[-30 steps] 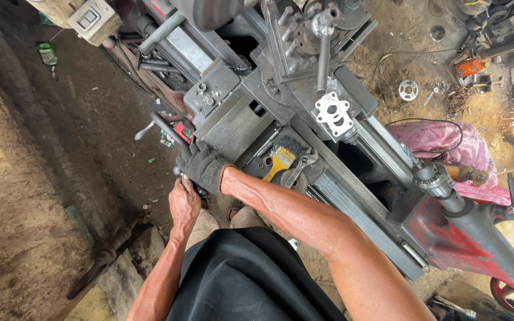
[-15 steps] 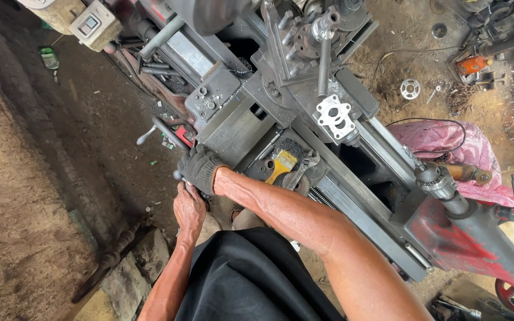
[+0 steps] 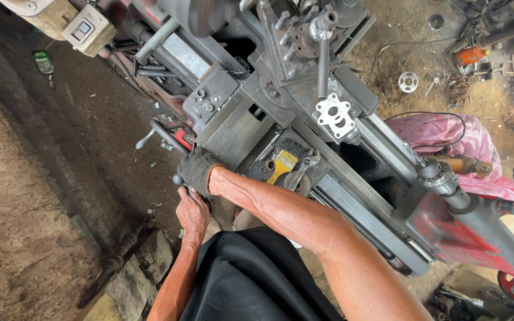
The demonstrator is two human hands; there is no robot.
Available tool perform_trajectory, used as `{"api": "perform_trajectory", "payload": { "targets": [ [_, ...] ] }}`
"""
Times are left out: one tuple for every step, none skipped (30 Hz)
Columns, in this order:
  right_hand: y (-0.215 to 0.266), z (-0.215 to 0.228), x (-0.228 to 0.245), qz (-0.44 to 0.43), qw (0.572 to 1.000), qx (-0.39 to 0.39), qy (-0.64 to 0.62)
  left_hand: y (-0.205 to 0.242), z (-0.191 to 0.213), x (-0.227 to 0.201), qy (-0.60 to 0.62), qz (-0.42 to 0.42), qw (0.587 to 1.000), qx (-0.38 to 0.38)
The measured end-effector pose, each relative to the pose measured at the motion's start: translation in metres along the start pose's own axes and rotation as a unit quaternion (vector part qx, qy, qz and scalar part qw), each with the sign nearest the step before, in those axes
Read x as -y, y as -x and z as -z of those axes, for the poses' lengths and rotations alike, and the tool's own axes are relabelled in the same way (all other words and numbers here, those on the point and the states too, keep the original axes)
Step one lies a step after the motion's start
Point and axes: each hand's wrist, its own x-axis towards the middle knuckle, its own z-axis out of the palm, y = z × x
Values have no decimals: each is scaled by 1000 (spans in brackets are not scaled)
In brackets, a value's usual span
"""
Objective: The person operates a metal lathe, using a gloved right hand to hold a metal part against the rotating wheel while turning a control knob with the left hand. The person repeatedly adjusts the position of the part and the machine controls throughout the clip.
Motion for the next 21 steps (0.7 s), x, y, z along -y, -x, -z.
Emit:
{"api": "perform_trajectory", "payload": {
  "targets": [
    [1,2,1,-1,1000,1,-2,2,-1,1,-1,0,1000,2],
    [2,5,0,3,1000,9,1,2,-2,2,-7,-4,1000,-3],
    [2,8,-1,6,1000,18,4,2,-3,3,-14,-8,1000,-8],
    [0,9,-2,4,1000,19,2,1,-7,8,-14,-10,1000,-6],
    [-2,10,-2,9,1000,28,8,-1,-10,13,-17,-20,1000,-8],
    [-5,12,-2,13,999,37,14,-3,-13,17,-19,-31,999,-11],
    [-3,17,-5,12,999,37,13,-3,-14,18,-20,-32,999,-10],
    [-3,23,-8,29,998,48,24,-4,-15,19,-23,-35,999,-9],
    [-2,29,-11,47,997,59,35,-5,-15,21,-26,-38,999,-8],
    [0,33,-12,46,997,61,34,-4,-14,20,-26,-38,999,-6],
    [1,37,-12,45,996,63,32,-4,-14,19,-26,-41,999,-4],
    [3,41,-13,46,996,66,32,-4,-13,19,-25,-44,999,-4],
    [4,45,-14,45,996,66,32,-4,-13,18,-25,-45,999,-4],
    [5,49,-14,46,996,70,30,-4,-12,18,-30,-50,998,-5],
    [7,52,-14,47,996,74,28,-4,-12,18,-34,-55,998,-7],
    [8,56,-15,46,996,74,29,-5,-11,18,-34,-56,998,-7],
    [9,59,-16,46,996,77,28,-6,-11,18,-36,-77,996,-27],
    [10,62,-16,47,995,81,27,-6,-11,18,-37,-98,993,-45],
    [12,64,-16,46,995,82,26,-5,-12,21,-37,-99,993,-43],
    [13,66,-17,46,995,85,26,-6,-13,22,-41,-108,992,-49],
    [13,69,-19,46,995,89,26,-7,-14,24,-45,-117,991,-55]
  ]
}}
